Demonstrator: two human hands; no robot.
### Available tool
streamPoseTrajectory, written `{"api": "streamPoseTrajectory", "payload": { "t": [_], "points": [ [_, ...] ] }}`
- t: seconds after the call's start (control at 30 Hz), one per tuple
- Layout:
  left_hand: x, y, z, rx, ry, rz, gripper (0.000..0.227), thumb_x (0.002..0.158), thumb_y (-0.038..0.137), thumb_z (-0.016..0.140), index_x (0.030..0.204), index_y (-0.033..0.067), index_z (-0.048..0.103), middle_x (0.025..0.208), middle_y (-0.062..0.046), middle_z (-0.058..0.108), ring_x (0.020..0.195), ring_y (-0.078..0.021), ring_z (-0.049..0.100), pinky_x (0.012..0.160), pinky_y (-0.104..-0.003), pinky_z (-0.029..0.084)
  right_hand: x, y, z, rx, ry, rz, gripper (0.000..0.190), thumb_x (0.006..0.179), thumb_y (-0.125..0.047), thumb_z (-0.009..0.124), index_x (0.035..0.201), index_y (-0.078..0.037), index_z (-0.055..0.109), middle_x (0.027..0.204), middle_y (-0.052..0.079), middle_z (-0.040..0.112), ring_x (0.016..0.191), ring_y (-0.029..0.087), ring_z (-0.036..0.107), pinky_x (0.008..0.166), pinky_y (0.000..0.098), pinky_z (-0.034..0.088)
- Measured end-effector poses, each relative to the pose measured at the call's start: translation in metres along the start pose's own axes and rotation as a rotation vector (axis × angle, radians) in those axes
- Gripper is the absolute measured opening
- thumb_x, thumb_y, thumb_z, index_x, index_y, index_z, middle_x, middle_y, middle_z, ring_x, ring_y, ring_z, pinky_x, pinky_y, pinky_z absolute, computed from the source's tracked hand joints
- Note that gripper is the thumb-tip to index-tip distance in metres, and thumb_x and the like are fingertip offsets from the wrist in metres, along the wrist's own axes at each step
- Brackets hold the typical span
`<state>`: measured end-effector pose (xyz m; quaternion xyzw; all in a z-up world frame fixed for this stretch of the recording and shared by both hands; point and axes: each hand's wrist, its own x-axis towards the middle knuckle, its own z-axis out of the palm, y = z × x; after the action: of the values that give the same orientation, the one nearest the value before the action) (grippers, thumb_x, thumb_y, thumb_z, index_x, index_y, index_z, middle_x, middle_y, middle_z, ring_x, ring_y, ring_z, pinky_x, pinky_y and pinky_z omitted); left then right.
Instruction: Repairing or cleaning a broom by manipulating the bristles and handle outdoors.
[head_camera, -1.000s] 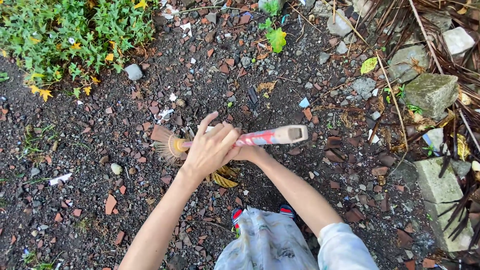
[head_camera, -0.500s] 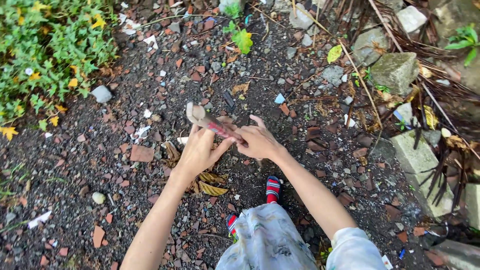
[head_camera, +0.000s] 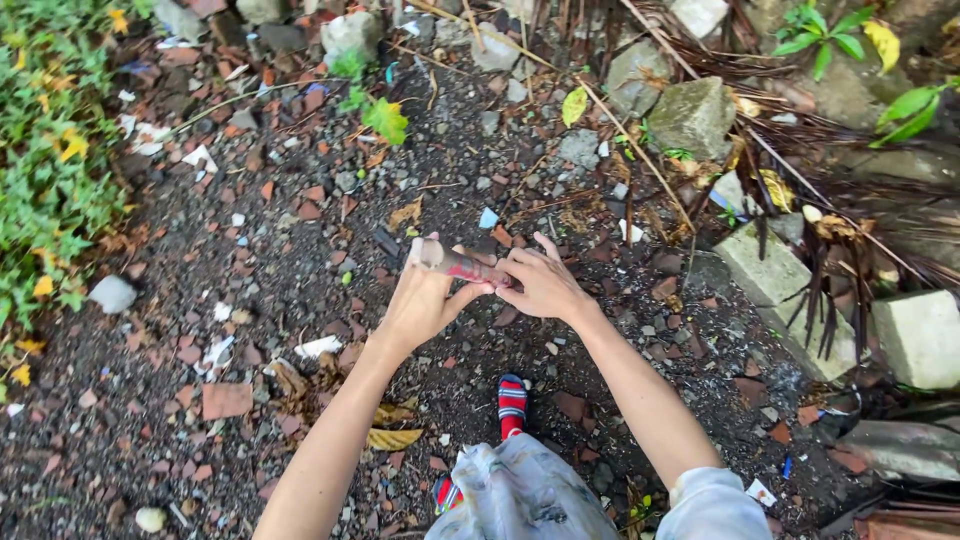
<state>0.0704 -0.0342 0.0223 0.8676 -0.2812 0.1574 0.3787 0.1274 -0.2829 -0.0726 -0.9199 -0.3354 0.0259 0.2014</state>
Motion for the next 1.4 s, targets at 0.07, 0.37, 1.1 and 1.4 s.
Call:
{"api": "streamPoseTrajectory", "payload": {
  "t": [0.07, 0.37, 1.1, 1.4],
  "points": [
    [0.012, -0.01, 0.02, 0.035, -0.042, 0.019, 0.031, 0.091, 0.038, 0.075, 0.112, 0.0153, 0.075, 0.099, -0.014, 0.071, 0.1, -0.0397, 0.063, 0.108, -0.053, 0.039, -0.002, 0.006, -0.013, -0.004, 0.004, 0.032, 0.035, 0.09, -0.038, 0.068, 0.117, -0.016, 0.069, 0.089, 0.004, 0.06, 0.098, 0.023, 0.065, 0.122, 0.0575, 0.017],
    [0.059, -0.014, 0.069, -0.085, -0.134, 0.077, 0.032, 0.094, 0.04, 0.071, 0.109, 0.0123, 0.063, 0.093, -0.01, 0.073, 0.091, -0.0312, 0.071, 0.12, -0.053, 0.028, -0.018, 0.045, -0.027, 0.002, -0.095, 0.238, 0.039, 0.093, -0.043, 0.063, 0.12, -0.015, 0.07, 0.09, 0.003, 0.061, 0.1, 0.019, 0.065, 0.125, 0.0545, 0.014],
    [0.108, -0.006, 0.094, -0.212, -0.32, 0.12, 0.058, 0.091, 0.043, 0.073, 0.133, 0.0063, 0.055, 0.1, -0.014, 0.075, 0.1, -0.0327, 0.072, 0.118, -0.055, 0.034, -0.041, 0.055, -0.011, 0.277, -0.081, 0.472, 0.068, 0.084, -0.04, 0.073, 0.145, -0.018, 0.051, 0.138, 0.007, 0.059, 0.131, 0.023, 0.054, 0.12, 0.057, 0.011],
    [0.105, -0.051, 0.102, -0.185, -0.374, 0.223, 0.052, 0.093, 0.044, 0.074, 0.128, 0.0108, 0.055, 0.112, -0.013, 0.073, 0.111, -0.0337, 0.069, 0.117, -0.053, 0.038, -0.028, 0.049, -0.005, 0.224, -0.136, 0.689, 0.038, 0.091, -0.037, 0.067, 0.123, -0.016, 0.065, 0.126, 0.006, 0.068, 0.127, 0.02, 0.062, 0.128, 0.055, 0.009]
  ]
}}
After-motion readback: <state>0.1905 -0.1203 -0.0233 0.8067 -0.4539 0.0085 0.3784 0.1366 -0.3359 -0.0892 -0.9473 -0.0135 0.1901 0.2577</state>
